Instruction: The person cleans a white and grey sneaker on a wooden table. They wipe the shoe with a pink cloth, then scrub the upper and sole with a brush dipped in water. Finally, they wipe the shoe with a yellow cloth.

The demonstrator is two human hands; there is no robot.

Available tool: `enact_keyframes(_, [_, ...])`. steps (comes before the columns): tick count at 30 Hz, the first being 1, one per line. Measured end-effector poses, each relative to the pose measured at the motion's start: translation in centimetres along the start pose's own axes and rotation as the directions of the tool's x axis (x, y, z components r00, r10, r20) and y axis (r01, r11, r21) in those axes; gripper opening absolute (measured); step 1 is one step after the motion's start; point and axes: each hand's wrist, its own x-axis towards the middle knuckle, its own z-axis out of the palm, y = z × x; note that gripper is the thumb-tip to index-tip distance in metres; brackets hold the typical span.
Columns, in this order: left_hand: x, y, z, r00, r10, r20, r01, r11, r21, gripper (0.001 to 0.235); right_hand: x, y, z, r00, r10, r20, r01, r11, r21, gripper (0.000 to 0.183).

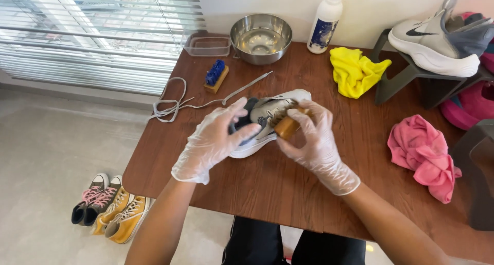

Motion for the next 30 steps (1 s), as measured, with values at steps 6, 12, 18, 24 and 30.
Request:
enact_keyframes(6, [1.0,2.7,-0.6,0.991,-0.081,0.104,0.098,0.981,-0.169,0.101,1.8,-4.4,3.0,0.997,-0.004,-0.075,0.020,0.977,0.212,0.086])
enact_keyframes(12, [1.1,0.3,-3.1,0.966,-0.169,-0.196,0.075,0.908,-0.412,0.088,2.0,-4.7,1.2,0.990,0.025,0.136,-0.061,0.961,0.269,0.103])
enact_keyframes(18, [5.6,-4.3,-6.0,0.848,-0.266,-0.459,0.222,0.964,-0.147,0.076,1.2,5.5,-1.6,0.981,0.130,0.144,-0.126,0.991,-0.035,0.068])
enact_keyframes(24, [9.9,-13.9,-3.3,0.794,-0.341,-0.504,0.407,0.913,0.022,0.058,-4.4,15.7,-2.8,0.797,0.548,0.254,-0.344,0.757,-0.556,0.049])
enact_keyframes(30, [11.4,-16.0,-1.9,0.836,-0.168,-0.523,0.303,0.936,0.182,0.057,-1.5,19.2,-2.4,0.896,0.408,0.178,-0.240,0.780,-0.578,0.049])
